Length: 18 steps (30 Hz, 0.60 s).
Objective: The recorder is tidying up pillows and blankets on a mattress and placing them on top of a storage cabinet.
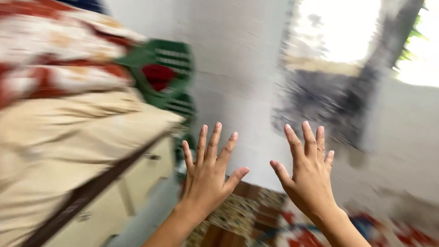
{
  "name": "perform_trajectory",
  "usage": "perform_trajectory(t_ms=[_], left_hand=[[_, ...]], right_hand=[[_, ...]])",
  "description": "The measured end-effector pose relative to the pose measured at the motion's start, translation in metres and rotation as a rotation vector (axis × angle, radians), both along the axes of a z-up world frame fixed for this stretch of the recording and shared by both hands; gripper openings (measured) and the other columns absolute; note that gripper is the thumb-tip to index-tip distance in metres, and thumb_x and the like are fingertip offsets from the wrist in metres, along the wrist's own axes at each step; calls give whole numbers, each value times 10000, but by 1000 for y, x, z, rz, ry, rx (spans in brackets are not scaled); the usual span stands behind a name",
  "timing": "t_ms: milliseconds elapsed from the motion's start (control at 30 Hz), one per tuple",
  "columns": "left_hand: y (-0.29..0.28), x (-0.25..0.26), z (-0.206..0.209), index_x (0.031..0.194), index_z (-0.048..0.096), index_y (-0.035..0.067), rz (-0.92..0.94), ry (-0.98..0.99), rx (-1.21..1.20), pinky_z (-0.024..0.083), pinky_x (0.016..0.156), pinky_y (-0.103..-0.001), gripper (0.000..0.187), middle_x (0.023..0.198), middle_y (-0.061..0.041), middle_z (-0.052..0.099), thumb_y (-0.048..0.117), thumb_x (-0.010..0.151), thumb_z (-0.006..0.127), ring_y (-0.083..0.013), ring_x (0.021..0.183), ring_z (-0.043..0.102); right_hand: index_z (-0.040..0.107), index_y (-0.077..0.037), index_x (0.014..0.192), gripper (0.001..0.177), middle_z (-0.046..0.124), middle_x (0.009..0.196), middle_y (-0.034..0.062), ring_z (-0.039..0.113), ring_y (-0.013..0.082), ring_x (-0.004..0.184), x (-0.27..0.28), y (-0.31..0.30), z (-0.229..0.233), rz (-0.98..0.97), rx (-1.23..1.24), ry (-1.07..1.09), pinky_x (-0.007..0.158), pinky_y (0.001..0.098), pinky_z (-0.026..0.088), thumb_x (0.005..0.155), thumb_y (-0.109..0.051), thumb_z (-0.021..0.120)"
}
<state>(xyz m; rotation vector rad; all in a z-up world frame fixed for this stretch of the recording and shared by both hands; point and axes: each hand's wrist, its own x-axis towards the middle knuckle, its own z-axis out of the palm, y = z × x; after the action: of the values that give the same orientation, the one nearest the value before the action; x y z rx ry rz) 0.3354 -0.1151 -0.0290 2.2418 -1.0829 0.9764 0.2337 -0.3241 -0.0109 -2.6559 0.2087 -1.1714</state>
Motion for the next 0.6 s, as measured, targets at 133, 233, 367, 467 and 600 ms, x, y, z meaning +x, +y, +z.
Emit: perform_trajectory(t_ms=[133,233,367,467,600], left_hand=[[-92,-25,-47,1569,398,211,-220,107,74,9,1143,-745,766,1682,-142,203,616,940,562,-382,1555,97],[-155,-55,-85,1574,392,198,-394,216,142,10,1139,-750,772,1686,-154,201,609,945,565,-385,1558,96],[-220,-90,-127,1568,393,187,-614,333,240,8,1134,-753,765,1681,-168,196,600,948,566,-391,1555,94],[-262,-114,-152,1564,394,181,-748,366,315,20,1135,-756,755,1678,-165,204,596,955,559,-392,1557,101],[-312,-133,-185,1566,389,180,-892,355,400,64,1143,-759,749,1673,-160,217,596,967,558,-390,1556,130]], right_hand=[[335,-255,1557,799,208,1660,156,95,446,1546,-66,-69,-45,-218,99,75,1097,773,193,866,-436,693],[333,-254,1562,815,230,1649,158,121,438,1546,-125,-115,-90,-370,217,122,1102,771,207,853,-395,708],[312,-262,1568,843,224,1649,166,123,444,1534,-196,-144,-147,-628,346,209,1100,767,198,840,-382,720],[317,-269,1569,840,223,1655,162,117,437,1542,-235,-151,-174,-789,421,240,1117,760,176,842,-387,721],[332,-280,1562,816,215,1668,145,104,410,1558,-267,-155,-203,-964,581,255,1146,739,151,854,-405,717]])
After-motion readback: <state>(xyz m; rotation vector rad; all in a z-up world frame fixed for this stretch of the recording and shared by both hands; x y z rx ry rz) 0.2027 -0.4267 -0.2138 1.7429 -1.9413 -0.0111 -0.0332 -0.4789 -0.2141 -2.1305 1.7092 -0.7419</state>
